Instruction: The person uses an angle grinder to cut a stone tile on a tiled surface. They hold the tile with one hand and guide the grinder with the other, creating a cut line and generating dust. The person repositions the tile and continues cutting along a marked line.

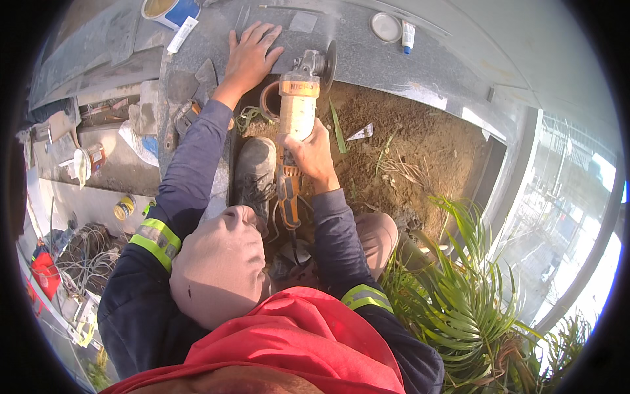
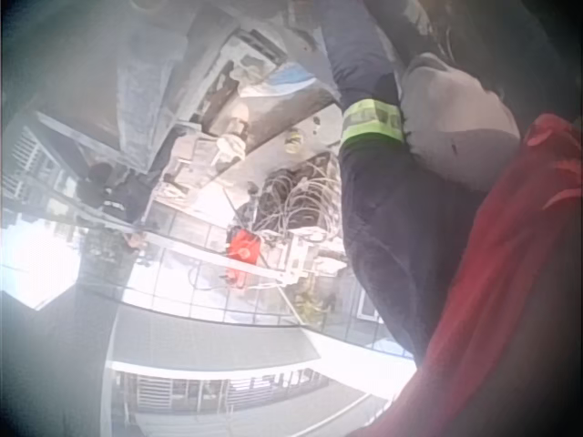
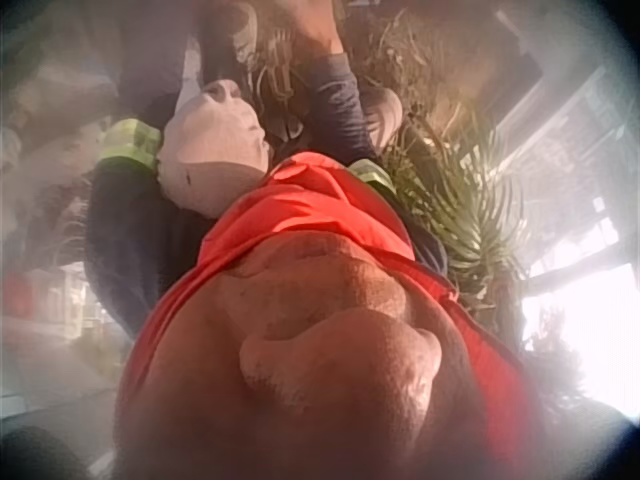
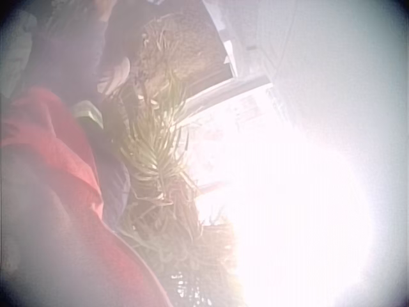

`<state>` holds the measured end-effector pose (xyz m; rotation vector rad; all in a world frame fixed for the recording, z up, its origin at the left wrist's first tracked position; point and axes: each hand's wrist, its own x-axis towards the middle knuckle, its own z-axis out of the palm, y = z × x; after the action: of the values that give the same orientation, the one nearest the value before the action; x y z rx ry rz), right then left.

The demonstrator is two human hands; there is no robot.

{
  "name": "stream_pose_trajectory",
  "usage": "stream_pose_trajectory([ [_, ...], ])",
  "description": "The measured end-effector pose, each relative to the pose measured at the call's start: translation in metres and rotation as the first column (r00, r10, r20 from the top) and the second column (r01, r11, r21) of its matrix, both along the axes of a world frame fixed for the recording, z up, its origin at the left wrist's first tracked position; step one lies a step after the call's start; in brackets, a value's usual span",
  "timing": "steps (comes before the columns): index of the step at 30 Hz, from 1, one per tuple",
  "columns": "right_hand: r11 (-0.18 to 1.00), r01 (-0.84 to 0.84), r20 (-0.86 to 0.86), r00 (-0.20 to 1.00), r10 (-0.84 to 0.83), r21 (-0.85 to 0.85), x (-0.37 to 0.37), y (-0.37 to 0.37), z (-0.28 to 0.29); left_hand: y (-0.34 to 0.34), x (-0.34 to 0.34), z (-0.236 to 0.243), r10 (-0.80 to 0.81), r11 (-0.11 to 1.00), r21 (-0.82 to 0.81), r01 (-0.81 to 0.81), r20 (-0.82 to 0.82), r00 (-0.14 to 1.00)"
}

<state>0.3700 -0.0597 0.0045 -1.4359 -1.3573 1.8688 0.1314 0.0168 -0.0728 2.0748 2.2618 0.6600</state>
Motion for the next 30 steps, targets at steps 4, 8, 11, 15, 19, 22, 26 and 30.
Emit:
stream_pose_trajectory([
  [4, 0.999, 0.000, -0.014, 1.000, 0.001, 0.036, 0.0006, -0.0010, -0.0036, 0.0009, -0.0002, -0.0018, 0.001, 1.000, 0.009, -0.001, -0.009, 1.000],
  [8, 0.999, 0.008, -0.030, 1.000, -0.007, 0.033, 0.0028, -0.0017, -0.0102, 0.0014, 0.0012, -0.0013, 0.004, 1.000, 0.005, -0.004, -0.009, 1.000],
  [11, 1.000, 0.007, -0.032, 0.999, -0.006, 0.027, 0.0026, -0.0005, -0.0097, 0.0013, 0.0004, -0.0011, 0.004, 1.000, 0.003, -0.004, -0.005, 1.000],
  [15, 1.000, -0.013, 0.002, 1.000, 0.013, 0.027, 0.0012, 0.0013, -0.0052, 0.0009, 0.0009, 0.0010, 0.003, 1.000, -0.004, -0.003, -0.004, 1.000],
  [19, 0.999, 0.006, -0.012, 1.000, -0.006, 0.047, 0.0012, -0.0013, -0.0088, 0.0006, 0.0021, 0.0020, 0.010, 1.000, 0.004, -0.010, 0.001, 1.000],
  [22, 0.999, 0.008, -0.019, 1.000, -0.007, 0.050, 0.0010, -0.0014, -0.0089, 0.0004, 0.0018, 0.0017, 0.010, 1.000, 0.007, -0.010, 0.001, 1.000],
  [26, 0.998, 0.010, -0.037, 0.999, -0.008, 0.064, 0.0015, -0.0017, -0.0102, 0.0005, 0.0021, 0.0013, 0.010, 1.000, 0.009, -0.010, -0.008, 1.000],
  [30, 0.999, -0.021, -0.028, 0.999, 0.022, 0.040, 0.0027, 0.0004, -0.0096, 0.0003, 0.0013, 0.0001, 0.010, 1.000, 0.009, -0.010, -0.018, 1.000],
])
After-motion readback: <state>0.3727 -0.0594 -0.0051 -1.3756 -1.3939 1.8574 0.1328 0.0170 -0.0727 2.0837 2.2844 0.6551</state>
